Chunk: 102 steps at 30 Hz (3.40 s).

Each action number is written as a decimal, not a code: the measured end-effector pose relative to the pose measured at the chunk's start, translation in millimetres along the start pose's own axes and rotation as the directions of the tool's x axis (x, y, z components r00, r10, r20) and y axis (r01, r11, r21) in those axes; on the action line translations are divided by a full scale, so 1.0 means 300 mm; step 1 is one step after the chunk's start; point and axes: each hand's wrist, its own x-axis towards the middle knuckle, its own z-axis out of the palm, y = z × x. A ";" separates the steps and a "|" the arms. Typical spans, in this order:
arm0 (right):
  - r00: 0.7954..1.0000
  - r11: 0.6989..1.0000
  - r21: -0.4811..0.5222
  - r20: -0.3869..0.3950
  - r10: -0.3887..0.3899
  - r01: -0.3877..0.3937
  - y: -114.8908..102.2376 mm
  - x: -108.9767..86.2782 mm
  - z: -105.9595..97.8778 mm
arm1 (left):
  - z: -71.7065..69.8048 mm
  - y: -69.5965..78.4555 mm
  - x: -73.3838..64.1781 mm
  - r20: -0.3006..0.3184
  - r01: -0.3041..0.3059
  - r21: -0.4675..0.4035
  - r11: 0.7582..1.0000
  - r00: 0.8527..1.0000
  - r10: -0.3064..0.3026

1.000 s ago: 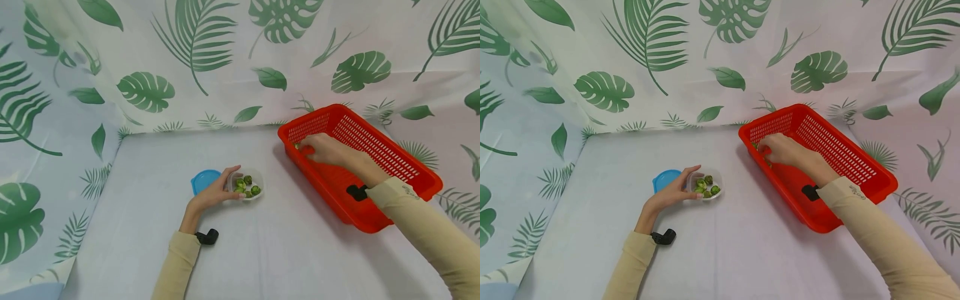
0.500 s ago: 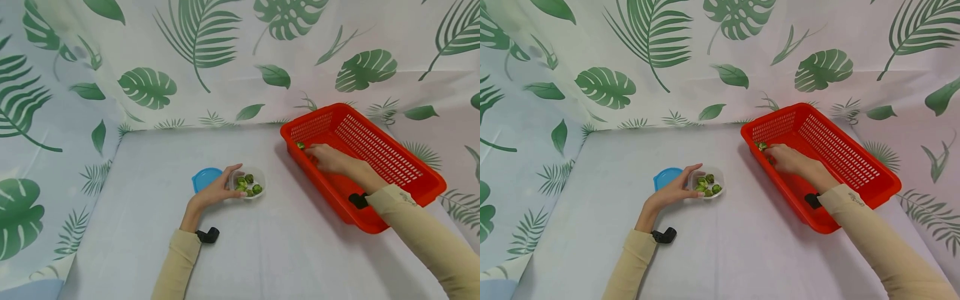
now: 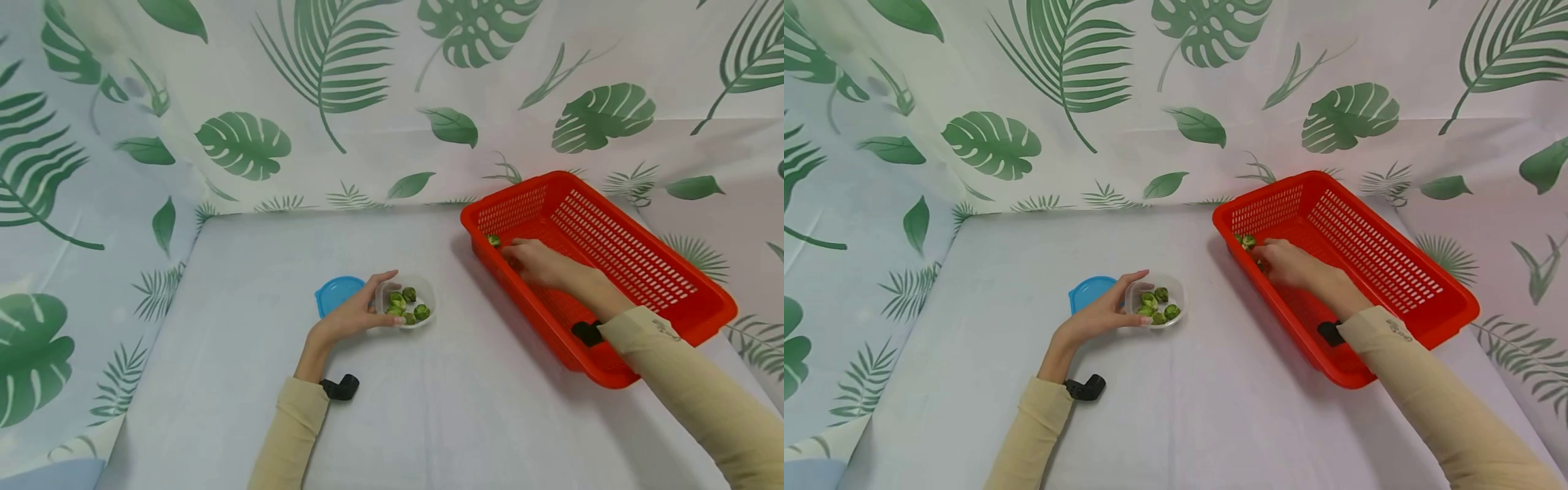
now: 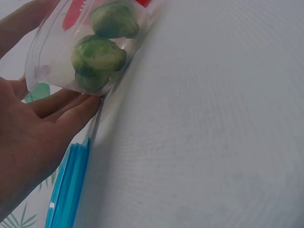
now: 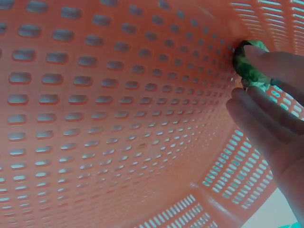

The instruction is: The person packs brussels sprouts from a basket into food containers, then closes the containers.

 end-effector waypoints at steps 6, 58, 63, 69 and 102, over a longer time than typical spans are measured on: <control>0.999 1.000 -0.009 -0.045 -0.025 0.025 -0.003 -0.004 -0.010 | 0.001 0.000 0.000 -0.002 -0.005 -0.001 1.000 1.000 0.005; 0.938 0.994 0.107 -0.338 0.072 -0.037 -0.077 -0.037 -0.075 | 0.010 -0.008 0.007 0.000 0.003 -0.009 1.000 1.000 -0.003; 0.930 0.982 0.172 -0.343 0.132 -0.076 -0.094 -0.035 -0.088 | 0.007 -0.007 0.005 0.001 0.003 -0.007 1.000 1.000 -0.003; 0.923 0.984 0.158 -0.363 0.131 -0.078 -0.114 -0.033 -0.106 | 0.006 0.001 0.001 0.003 0.002 -0.006 1.000 1.000 -0.002; 0.944 0.976 0.202 -0.330 -0.012 0.083 -0.285 -0.004 -0.147 | 0.002 0.005 0.003 0.002 0.001 -0.015 1.000 1.000 0.000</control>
